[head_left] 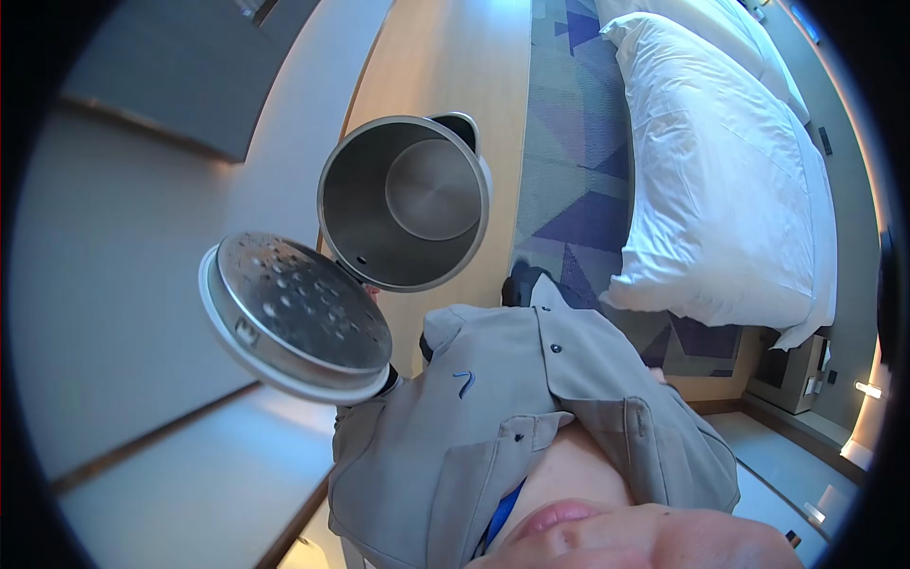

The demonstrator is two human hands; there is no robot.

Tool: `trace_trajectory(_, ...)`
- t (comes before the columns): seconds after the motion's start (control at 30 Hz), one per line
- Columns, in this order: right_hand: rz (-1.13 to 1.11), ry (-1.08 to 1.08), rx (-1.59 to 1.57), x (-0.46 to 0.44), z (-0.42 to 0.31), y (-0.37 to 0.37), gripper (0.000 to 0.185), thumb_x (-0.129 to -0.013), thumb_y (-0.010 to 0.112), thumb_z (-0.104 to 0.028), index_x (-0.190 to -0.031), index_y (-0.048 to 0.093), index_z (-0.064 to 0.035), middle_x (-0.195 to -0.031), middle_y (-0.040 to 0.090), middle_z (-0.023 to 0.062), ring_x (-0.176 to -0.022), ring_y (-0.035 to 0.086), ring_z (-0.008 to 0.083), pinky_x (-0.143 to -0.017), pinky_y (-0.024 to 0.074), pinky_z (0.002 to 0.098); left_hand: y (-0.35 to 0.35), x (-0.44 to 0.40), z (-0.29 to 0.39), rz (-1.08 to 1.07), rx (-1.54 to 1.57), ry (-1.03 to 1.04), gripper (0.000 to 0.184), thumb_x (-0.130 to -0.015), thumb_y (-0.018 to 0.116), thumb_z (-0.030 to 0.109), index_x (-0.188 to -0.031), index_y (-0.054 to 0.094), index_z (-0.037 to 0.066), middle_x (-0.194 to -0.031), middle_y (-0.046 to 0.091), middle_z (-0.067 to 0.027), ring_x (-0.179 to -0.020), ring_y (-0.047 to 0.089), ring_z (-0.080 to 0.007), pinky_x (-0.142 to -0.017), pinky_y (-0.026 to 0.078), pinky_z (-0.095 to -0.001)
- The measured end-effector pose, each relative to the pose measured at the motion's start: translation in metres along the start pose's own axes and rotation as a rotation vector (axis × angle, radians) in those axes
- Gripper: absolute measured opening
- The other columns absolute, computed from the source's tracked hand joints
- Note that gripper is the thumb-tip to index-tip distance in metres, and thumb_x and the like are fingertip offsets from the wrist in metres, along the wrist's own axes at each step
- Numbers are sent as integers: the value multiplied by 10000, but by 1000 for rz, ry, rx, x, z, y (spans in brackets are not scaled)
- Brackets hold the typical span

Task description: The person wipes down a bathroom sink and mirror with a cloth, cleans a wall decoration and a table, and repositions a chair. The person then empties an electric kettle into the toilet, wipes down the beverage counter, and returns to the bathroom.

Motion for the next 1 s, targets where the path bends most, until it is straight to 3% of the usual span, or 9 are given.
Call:
trace_trajectory(0.17, -44, 67, -16, -146, -232, -10, 454, -764, 516, -327, -1131, 494, -60, -1128, 513, 203, -1036, 493, 346, -864, 382, 415, 65, -111, -58, -11, 71, -52, 109, -682, 628, 26, -742, 538, 36, -652, 537, -14, -612, 503, -74, -532, 401, -207)
trace_trajectory(0.33, -108, 102, -72, -324, -234, -190, 343, -744, 511, -225, -1016, 557, -21, -1024, 564, 215, -951, 539, 364, -814, 429, 425, 141, -247, -68, -33, 94, -80, 103, -680, 621, 21, -742, 541, 35, -648, 535, -14, -609, 500, -72, -529, 398, -207)
trace_trajectory(0.4, -125, 149, -74, -388, -280, -230, 303, -736, 509, -185, -970, 583, -6, -983, 585, 220, -917, 558, 371, -794, 447, 430, 165, -290, -90, -40, 131, -118, 101, -679, 618, 19, -742, 541, 35, -647, 534, -13, -607, 498, -72, -527, 397, -206)
trace_trajectory(0.43, 46, 8, -297, -431, -333, -276, 352, -741, 512, -194, -1045, 552, -21, -994, 576, 228, -943, 545, 371, -810, 437, 414, 179, -313, -101, -40, 143, -150, 100, -678, 617, 18, -742, 542, 35, -646, 533, -13, -607, 498, -71, -527, 396, -206)
trace_trajectory(0.47, 35, 61, -211, -488, -363, -306, 374, -740, 508, -200, -1065, 541, -18, -1009, 570, 229, -961, 539, 359, -817, 431, 404, 194, -335, -117, -45, 164, -173, 99, -678, 616, 17, -742, 542, 35, -645, 533, -13, -606, 497, -71, -526, 395, -206)
trace_trajectory(0.6, 234, -221, -356, -636, -543, -433, 414, -724, 501, -169, -1108, 527, -15, -986, 587, 214, -926, 570, 317, -809, 435, 342, 232, -468, -191, -104, 243, -249, 95, -676, 610, 13, -741, 544, 34, -642, 531, -13, -603, 494, -70, -523, 393, -205)
trace_trajectory(0.7, 280, -276, -394, -711, -528, -428, 396, -719, 505, -168, -1082, 540, -14, -959, 594, 210, -899, 578, 310, -785, 442, 344, 266, -554, -216, -131, 300, -287, 93, -675, 606, 10, -741, 546, 33, -640, 529, -12, -601, 492, -69, -521, 391, -205)
trace_trajectory(0.9, -31, 99, -492, -762, -445, -399, 288, -690, 538, -114, -945, 581, 13, -866, 618, 183, -808, 601, 293, -716, 463, 368, 355, -742, -268, -189, 387, -323, 89, -672, 598, 4, -741, 549, 32, -636, 526, -11, -597, 488, -68, -517, 387, -204)
trace_trajectory(1.0, -101, 295, -193, -809, -416, -418, 346, -720, 567, -138, -1026, 563, 24, -967, 607, 171, -930, 582, 266, -781, 458, 349, 405, -825, -311, -194, 432, -312, 88, -671, 594, 1, -740, 550, 31, -634, 524, -11, -596, 486, -67, -514, 385, -203)
Point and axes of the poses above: each hand's wrist, its own x-axis away from the middle knuckle, its own y-axis out of the palm, z = x × y, the point moved 6 cm from there along -x, towards the middle knuckle
